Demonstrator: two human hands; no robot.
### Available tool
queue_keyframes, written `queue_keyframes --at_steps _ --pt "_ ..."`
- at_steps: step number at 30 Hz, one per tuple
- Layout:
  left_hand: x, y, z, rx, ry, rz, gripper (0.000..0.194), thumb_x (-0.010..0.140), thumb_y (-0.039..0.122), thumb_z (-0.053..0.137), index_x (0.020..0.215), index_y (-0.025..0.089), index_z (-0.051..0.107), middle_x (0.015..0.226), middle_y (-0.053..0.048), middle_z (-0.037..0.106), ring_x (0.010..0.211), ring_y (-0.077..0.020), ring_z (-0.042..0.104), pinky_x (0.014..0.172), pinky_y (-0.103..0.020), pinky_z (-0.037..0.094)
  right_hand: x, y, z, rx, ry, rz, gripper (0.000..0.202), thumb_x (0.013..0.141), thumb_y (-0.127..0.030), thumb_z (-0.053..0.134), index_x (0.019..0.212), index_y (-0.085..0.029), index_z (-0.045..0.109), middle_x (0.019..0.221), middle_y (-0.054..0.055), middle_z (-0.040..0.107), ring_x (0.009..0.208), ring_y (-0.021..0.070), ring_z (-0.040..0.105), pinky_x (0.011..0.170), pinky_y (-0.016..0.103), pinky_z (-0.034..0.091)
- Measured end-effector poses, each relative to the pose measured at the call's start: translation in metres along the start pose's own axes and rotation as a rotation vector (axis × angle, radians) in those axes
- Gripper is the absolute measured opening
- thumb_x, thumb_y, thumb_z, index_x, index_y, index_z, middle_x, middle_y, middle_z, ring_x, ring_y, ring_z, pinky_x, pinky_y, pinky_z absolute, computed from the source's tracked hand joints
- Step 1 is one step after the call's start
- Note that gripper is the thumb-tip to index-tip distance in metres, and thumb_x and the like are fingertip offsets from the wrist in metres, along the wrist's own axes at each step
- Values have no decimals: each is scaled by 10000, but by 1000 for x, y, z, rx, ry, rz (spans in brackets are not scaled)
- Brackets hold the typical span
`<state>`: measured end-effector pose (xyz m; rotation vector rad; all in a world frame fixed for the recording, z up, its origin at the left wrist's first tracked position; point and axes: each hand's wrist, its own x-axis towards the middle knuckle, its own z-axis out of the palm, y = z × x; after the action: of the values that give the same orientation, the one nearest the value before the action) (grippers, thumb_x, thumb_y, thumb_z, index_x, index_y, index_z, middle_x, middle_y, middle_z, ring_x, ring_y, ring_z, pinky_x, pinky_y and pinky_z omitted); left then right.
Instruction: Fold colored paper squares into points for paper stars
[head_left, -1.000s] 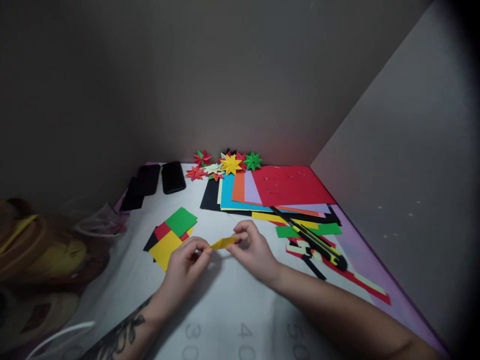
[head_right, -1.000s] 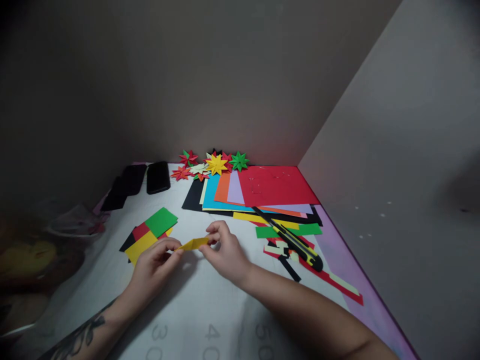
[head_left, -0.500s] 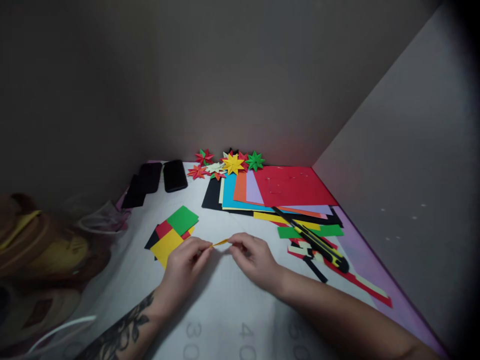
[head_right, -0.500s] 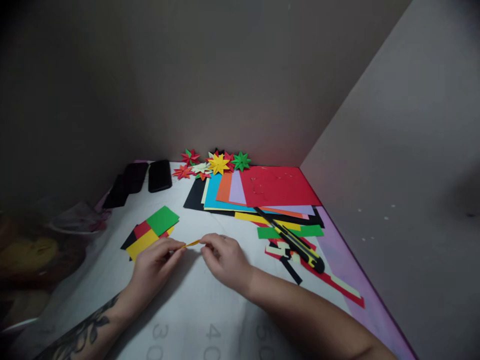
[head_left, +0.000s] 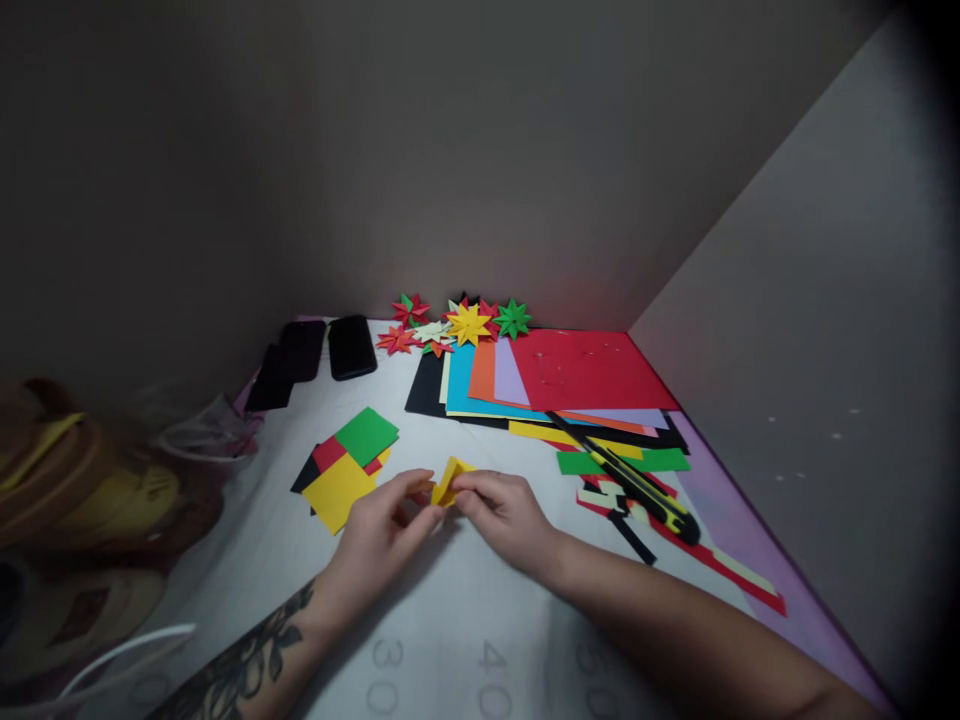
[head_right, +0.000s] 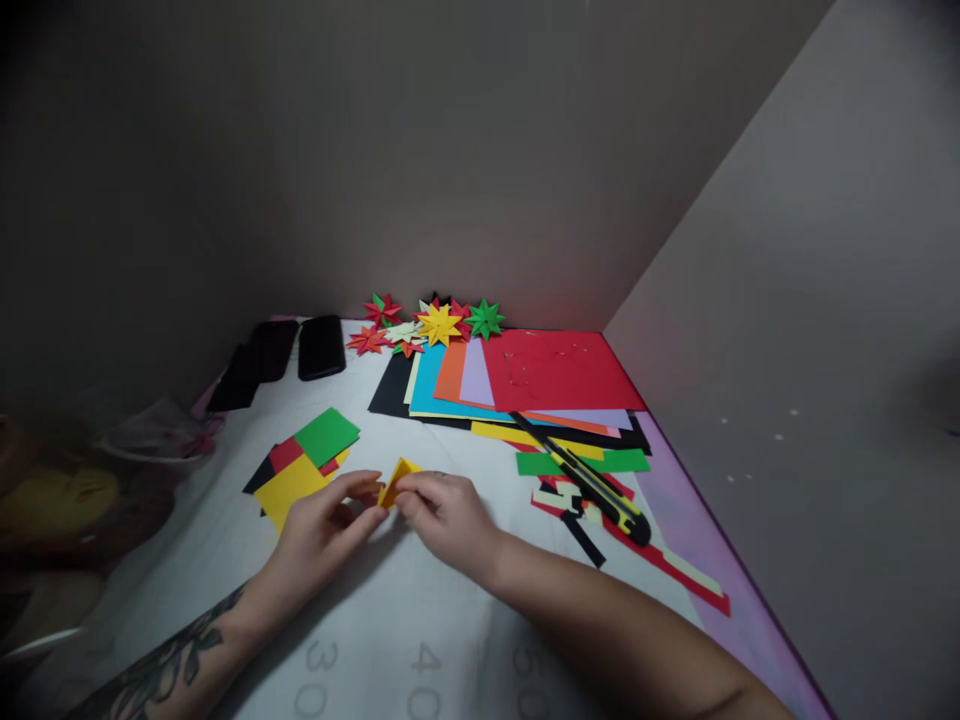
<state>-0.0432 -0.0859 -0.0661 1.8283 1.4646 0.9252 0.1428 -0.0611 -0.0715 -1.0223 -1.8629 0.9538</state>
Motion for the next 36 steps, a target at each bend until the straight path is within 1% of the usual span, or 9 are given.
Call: queue_keyframes --at_steps 3,8,12,17,20,22,24,28,36 --pt "-1 3 2 -78 -45 -77 263 851 295 533 1090 187 558 854 -22 676 682 -132 631 606 -232 495 1 0 3 -42 23 -39 156 841 -178 541 899 -223 678 843 26 711 766 156 663 723 280 522" --pt "4 -6 7 -264 19 -238 306 803 296 565 1073 167 502 650 37 597 599 -127 583 561 -222 433 2 4 4 -82 18 -112 213 829 -124 511 946 -223 659 871 48 661 833 164 633 734 295 528" --pt "10 -8 10 -405 16 -347 387 758 278 599 1094 156 449 607 71 525 559 -102 528 548 -208 406 0 6 -2 -344 59 -334 273 786 -115 561 1022 -227 639 1162 119 522 1116 248 487 873 398 469" --pt "10 -4 12 -441 -32 -341 392 768 251 569 1114 153 415 605 73 515 558 -102 533 549 -211 429 3 7 -8 -669 17 -566 191 861 -130 521 945 -250 642 1072 73 606 993 229 499 803 390 410" --pt "9 -6 11 -298 5 -221 419 790 208 536 1181 156 396 809 -12 597 686 -127 597 639 -267 500 10 11 -12 -727 -129 -612 187 900 -135 470 911 -225 634 965 57 654 908 200 531 736 358 392" --pt "7 -8 9 -76 16 -49 432 803 173 529 1222 177 423 1067 -100 589 887 -176 608 770 -350 514 15 15 -16 -694 -248 -613 207 913 -136 448 870 -218 633 897 55 663 867 182 547 720 340 393" --pt "7 -10 5 198 -20 174 369 823 132 515 1185 205 518 1225 -126 540 1072 -237 542 890 -439 465 18 20 -19 -638 -319 -624 231 921 -131 430 846 -213 632 870 56 669 861 177 562 725 338 400" --pt "6 -7 -1 517 -195 494 270 875 121 477 1078 208 632 1136 -99 634 1134 -296 488 879 -482 443 19 28 -24 -579 -365 -636 222 925 -138 427 899 -212 635 939 64 693 948 186 589 780 355 423" --pt "6 3 -8 606 -379 532 259 883 136 490 1104 193 613 1121 -81 656 1038 -248 549 805 -396 435 21 39 -29 -374 -328 -417 148 873 -173 530 872 -231 666 938 52 689 930 178 595 832 357 461"
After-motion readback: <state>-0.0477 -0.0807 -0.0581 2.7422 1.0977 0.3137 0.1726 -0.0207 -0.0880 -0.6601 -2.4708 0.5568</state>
